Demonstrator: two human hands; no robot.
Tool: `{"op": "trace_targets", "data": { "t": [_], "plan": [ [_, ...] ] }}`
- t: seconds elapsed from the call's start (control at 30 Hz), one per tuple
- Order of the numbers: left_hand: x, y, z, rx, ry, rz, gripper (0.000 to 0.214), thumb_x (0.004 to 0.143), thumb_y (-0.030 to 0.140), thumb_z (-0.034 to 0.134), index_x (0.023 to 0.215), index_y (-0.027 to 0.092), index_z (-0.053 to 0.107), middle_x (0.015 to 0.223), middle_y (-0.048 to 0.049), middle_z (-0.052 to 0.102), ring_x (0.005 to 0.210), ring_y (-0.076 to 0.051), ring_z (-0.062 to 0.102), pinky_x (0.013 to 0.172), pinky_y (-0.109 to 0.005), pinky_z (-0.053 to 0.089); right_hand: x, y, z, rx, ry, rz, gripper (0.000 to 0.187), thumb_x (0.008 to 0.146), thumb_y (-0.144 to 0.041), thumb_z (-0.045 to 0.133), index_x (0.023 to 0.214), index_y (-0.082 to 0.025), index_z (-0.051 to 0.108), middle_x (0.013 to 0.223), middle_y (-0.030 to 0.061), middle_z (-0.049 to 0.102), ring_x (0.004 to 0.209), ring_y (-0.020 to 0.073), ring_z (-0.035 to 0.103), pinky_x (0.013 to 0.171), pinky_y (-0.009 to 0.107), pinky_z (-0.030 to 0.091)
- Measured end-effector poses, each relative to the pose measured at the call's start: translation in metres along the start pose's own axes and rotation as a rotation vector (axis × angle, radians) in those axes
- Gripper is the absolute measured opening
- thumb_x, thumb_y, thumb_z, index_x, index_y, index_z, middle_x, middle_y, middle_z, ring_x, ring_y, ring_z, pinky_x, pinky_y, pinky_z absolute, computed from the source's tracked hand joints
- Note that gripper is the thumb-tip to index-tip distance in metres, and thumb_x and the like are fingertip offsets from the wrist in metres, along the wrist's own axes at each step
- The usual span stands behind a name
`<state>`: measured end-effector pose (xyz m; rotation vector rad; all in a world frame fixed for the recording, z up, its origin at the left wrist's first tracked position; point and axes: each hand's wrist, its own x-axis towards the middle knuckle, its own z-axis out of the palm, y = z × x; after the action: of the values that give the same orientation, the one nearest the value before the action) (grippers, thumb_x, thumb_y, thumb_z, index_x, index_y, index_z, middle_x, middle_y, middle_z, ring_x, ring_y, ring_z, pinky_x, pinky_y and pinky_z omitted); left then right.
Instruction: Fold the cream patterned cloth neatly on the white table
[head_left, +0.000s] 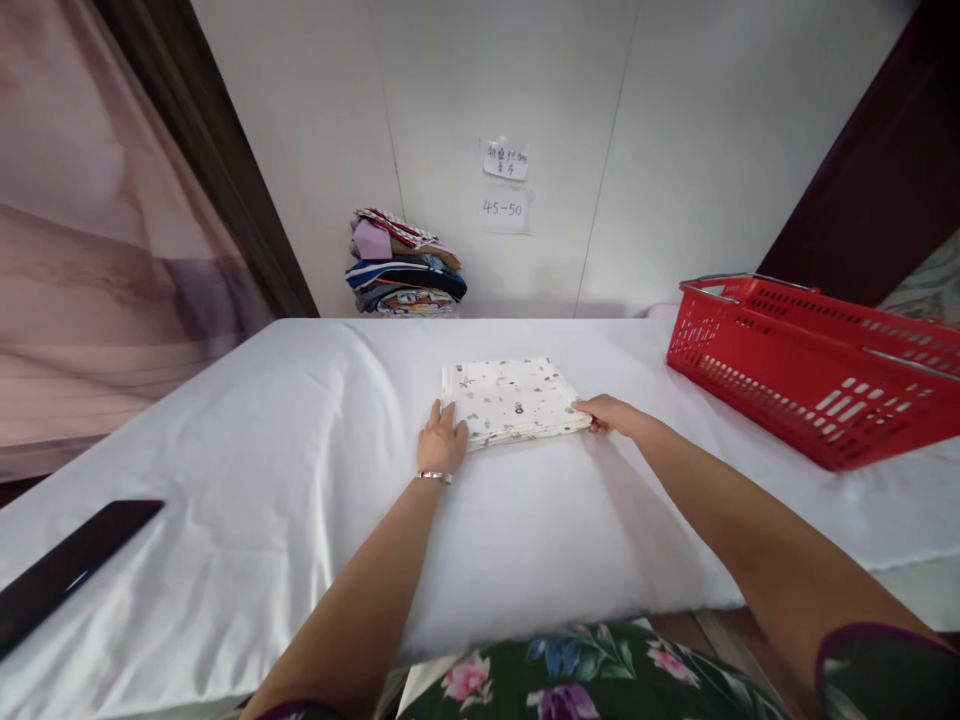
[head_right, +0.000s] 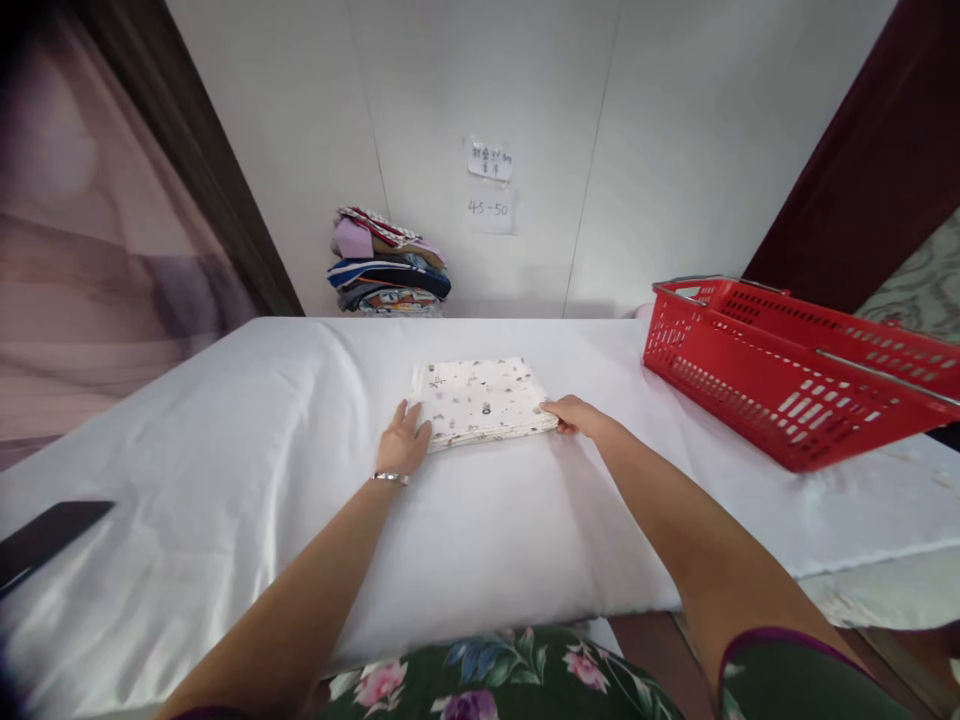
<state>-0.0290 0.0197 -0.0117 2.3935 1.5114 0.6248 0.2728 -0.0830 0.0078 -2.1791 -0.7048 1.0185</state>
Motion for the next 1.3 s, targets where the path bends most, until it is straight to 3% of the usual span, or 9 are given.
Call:
{"op": "trace_targets", "data": {
  "t": [0.1, 0.33, 0.63, 0.8, 0.97, 1.17, 1.3],
  "plan": [
    [0.001, -0.002, -0.003, -0.026, 0.017, -0.015, 0.046, 0.084, 0.027, 0.040, 0.128, 0.014, 0.043, 0.141, -0.0142, 0.033, 0.122, -0.027, 0.043, 0.097, -0.039, 0.038, -0.007, -0.003, -0.001, 0.041, -0.015, -0.013, 0.027, 0.068, -0.038, 0.070, 0.069, -0.012, 0.060, 0.048, 0.0001, 0.056, 0.041, 0.0084, 0.050, 0.039, 0.018, 0.040],
    [0.003, -0.007, -0.001, -0.060, 0.037, -0.014, 0.049, 0.081, 0.025, 0.044, 0.129, 0.011, 0.043, 0.137, -0.0139, 0.039, 0.123, -0.027, 0.041, 0.100, -0.036, 0.036, -0.019, -0.001, -0.002, 0.243, -0.092, -0.094, 0.031, 0.072, -0.031, 0.067, 0.094, -0.014, 0.054, 0.077, 0.0068, 0.067, 0.064, 0.0155, 0.064, 0.058, 0.027, 0.055],
    [-0.001, 0.000, 0.003, -0.137, -0.011, -0.004, 0.052, 0.078, 0.024, 0.047, 0.128, 0.012, 0.044, 0.136, -0.0120, 0.041, 0.121, -0.026, 0.041, 0.102, -0.036, 0.034, -0.013, 0.015, -0.006, 0.288, 0.027, -0.143, 0.057, 0.069, -0.023, 0.070, 0.119, -0.016, 0.045, 0.065, 0.0013, 0.064, 0.056, 0.0136, 0.060, 0.048, 0.023, 0.051],
    [-0.007, 0.006, 0.000, -0.256, -0.081, -0.028, 0.057, 0.074, 0.023, 0.051, 0.130, 0.012, 0.042, 0.134, -0.0101, 0.043, 0.119, -0.022, 0.045, 0.101, -0.031, 0.035, -0.012, 0.019, -0.014, 0.214, 0.115, -0.142, 0.054, 0.066, -0.025, 0.069, 0.116, -0.020, 0.051, 0.067, 0.0004, 0.063, 0.063, 0.0148, 0.060, 0.050, 0.023, 0.050],
    [-0.022, 0.023, 0.004, -0.292, -0.152, 0.021, 0.057, 0.073, 0.026, 0.055, 0.127, 0.016, 0.043, 0.135, -0.0099, 0.040, 0.119, -0.021, 0.045, 0.100, -0.028, 0.035, -0.008, 0.029, -0.037, 0.133, 0.214, -0.149, 0.050, 0.063, -0.030, 0.069, 0.111, -0.021, 0.055, 0.071, 0.0013, 0.064, 0.068, 0.0163, 0.060, 0.051, 0.022, 0.049],
    [-0.041, 0.046, 0.005, -0.245, -0.238, 0.071, 0.047, 0.075, 0.039, 0.053, 0.119, 0.023, 0.049, 0.115, -0.0051, 0.052, 0.090, -0.018, 0.059, 0.077, -0.027, 0.046, 0.007, 0.049, -0.057, 0.067, 0.322, -0.144, 0.048, 0.061, -0.034, 0.066, 0.106, -0.017, 0.059, 0.069, 0.0036, 0.064, 0.062, 0.0190, 0.061, 0.054, 0.029, 0.051],
    [-0.045, 0.049, 0.003, -0.191, -0.270, 0.090, 0.046, 0.076, 0.044, 0.052, 0.117, 0.024, 0.050, 0.101, -0.0035, 0.058, 0.084, -0.018, 0.060, 0.072, -0.027, 0.045, 0.011, 0.053, -0.057, -0.283, 0.418, -0.199, 0.051, 0.066, -0.039, 0.059, 0.110, -0.013, 0.058, 0.082, 0.0096, 0.066, 0.075, 0.0257, 0.063, 0.066, 0.037, 0.050]
  ]
}}
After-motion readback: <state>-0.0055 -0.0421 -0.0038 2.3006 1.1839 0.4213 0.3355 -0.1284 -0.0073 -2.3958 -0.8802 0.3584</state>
